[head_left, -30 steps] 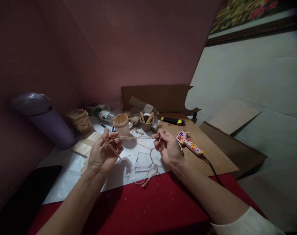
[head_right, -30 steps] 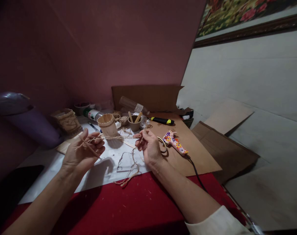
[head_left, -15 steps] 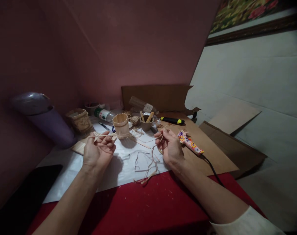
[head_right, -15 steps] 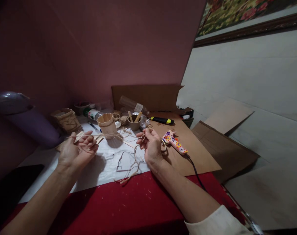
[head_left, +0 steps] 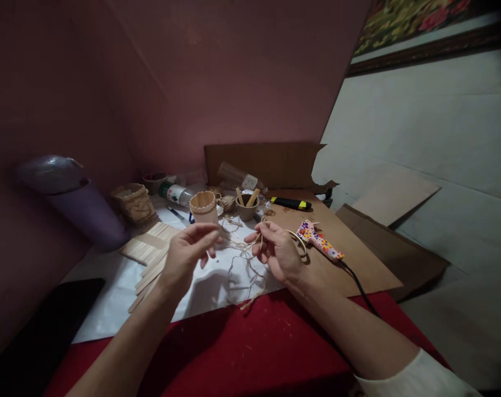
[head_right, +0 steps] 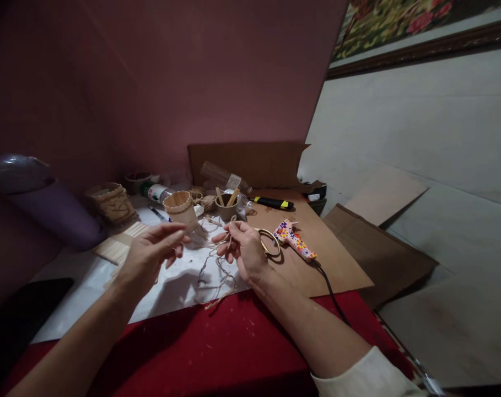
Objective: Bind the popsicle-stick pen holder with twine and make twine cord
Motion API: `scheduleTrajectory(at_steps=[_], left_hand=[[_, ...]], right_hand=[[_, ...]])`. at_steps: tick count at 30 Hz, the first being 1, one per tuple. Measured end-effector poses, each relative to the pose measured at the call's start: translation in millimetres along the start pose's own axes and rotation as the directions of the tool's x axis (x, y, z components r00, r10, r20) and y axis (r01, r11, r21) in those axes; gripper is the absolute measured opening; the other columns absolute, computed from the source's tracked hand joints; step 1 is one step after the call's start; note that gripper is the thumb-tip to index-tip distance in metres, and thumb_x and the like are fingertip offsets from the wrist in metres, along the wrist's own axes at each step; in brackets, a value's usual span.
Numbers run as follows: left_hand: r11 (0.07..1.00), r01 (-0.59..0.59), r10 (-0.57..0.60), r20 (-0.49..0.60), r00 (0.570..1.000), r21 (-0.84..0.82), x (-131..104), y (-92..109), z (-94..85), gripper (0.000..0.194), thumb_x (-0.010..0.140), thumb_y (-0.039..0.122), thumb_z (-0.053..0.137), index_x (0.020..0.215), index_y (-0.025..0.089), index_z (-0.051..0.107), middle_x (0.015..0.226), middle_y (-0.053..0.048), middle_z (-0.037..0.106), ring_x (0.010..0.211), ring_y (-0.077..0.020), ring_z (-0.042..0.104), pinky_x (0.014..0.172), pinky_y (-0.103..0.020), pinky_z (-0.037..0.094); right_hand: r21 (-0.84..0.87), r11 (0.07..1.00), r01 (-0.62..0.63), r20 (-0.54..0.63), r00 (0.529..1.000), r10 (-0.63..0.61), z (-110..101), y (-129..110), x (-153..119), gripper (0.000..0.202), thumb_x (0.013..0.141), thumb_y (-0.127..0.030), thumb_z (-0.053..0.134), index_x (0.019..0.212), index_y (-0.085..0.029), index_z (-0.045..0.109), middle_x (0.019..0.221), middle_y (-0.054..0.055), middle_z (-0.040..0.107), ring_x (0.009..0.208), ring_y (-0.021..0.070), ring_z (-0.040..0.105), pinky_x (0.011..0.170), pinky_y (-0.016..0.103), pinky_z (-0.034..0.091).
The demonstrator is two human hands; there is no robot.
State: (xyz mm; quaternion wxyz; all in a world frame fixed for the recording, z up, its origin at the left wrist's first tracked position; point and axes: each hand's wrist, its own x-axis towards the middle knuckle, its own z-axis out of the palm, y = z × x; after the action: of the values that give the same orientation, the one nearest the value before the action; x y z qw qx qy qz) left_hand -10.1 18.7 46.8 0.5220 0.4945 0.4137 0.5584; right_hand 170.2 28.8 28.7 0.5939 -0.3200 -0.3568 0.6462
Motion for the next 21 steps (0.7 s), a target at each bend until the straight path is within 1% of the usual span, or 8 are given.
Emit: scheduleTrajectory(at_steps=[2,3,5,10,14,16,18,21], left_hand=[[0.996,0.072,-0.08,0.148,0.986,0.059,-5,-6,7.6,0.028,0.068,0.029,0.073,0.09,0.013,0.063,0.08,-0.006,0.067,0.052,-0.0075,0.054,0.037,-0.016,0.033],[0.992,0.102,-0.114,0.196,0.974,0.072,-8,-9,11.1,0.03,0.068,0.029,0.073,0.093,0.014,0.062,0.084,-0.005,0.067,0.054,-0.0078,0.054,0.038,-0.016,0.035],[0.986,0.152,-0.165,0.247,0.955,0.068,-11,-14,16.4,0.031,0.068,0.029,0.073,0.094,0.015,0.061,0.079,-0.004,0.067,0.05,-0.0075,0.053,0.038,-0.017,0.035],[0.975,0.215,-0.222,0.274,0.936,0.059,-12,-15,17.7,0.023,0.074,0.034,0.066,0.081,0.013,0.059,0.062,-0.004,0.066,0.039,-0.007,0.047,0.036,-0.018,0.027],[0.964,0.253,-0.265,0.245,0.932,0.082,-11,-11,15.6,0.027,0.072,0.037,0.067,0.086,0.015,0.059,0.059,-0.005,0.067,0.032,-0.0063,0.041,0.033,-0.018,0.023],[0.97,0.196,-0.224,0.228,0.947,0.142,-11,-13,15.1,0.027,0.071,0.035,0.068,0.087,0.016,0.06,0.058,-0.004,0.067,0.032,-0.0063,0.04,0.035,-0.019,0.027],[0.961,0.053,-0.112,0.206,0.972,0.273,-12,-17,14.6,0.023,0.071,0.032,0.068,0.086,0.016,0.06,0.056,-0.002,0.065,0.037,-0.0074,0.043,0.039,-0.02,0.031],[0.871,-0.133,0.036,0.208,0.977,0.473,-13,-24,14.1,0.016,0.075,0.03,0.065,0.085,0.018,0.06,0.053,0.001,0.06,0.046,-0.0097,0.048,0.046,-0.021,0.034]], right_hand=[[-0.014,1.0,0.004,0.083,0.997,-0.003,0,3,-1,0.019,0.078,-0.033,0.063,0.078,-0.017,0.052,0.068,0.003,0.069,0.042,0.009,0.058,0.03,0.013,0.032],[-0.021,1.0,0.01,0.117,0.993,-0.008,1,4,-2,0.02,0.078,-0.033,0.063,0.078,-0.016,0.053,0.07,0.004,0.069,0.042,0.009,0.059,0.03,0.013,0.033],[-0.032,0.999,0.016,0.165,0.986,-0.011,1,5,-3,0.02,0.079,-0.034,0.062,0.078,-0.016,0.053,0.071,0.004,0.069,0.043,0.0092,0.06,0.03,0.013,0.034],[-0.079,0.996,0.039,0.152,0.988,-0.027,4,3,-6,0.019,0.081,-0.034,0.06,0.078,-0.016,0.055,0.073,0.003,0.068,0.044,0.0078,0.059,0.031,0.013,0.035],[-0.113,0.992,0.063,0.133,0.99,-0.047,4,2,-6,0.019,0.08,-0.035,0.062,0.077,-0.016,0.057,0.072,0.001,0.066,0.043,0.0067,0.057,0.032,0.013,0.034],[-0.111,0.992,0.065,0.143,0.989,-0.049,5,2,-6,0.02,0.078,-0.035,0.063,0.076,-0.017,0.057,0.071,0.0,0.065,0.044,0.0072,0.057,0.032,0.014,0.035],[-0.11,0.991,0.07,0.157,0.986,-0.052,6,2,-7,0.02,0.078,-0.035,0.063,0.076,-0.017,0.057,0.071,0.001,0.065,0.044,0.0074,0.057,0.033,0.015,0.035],[-0.127,0.989,0.074,0.163,0.985,-0.053,7,2,-7,0.019,0.079,-0.034,0.062,0.075,-0.016,0.057,0.072,0.001,0.065,0.043,0.007,0.056,0.032,0.015,0.034]])
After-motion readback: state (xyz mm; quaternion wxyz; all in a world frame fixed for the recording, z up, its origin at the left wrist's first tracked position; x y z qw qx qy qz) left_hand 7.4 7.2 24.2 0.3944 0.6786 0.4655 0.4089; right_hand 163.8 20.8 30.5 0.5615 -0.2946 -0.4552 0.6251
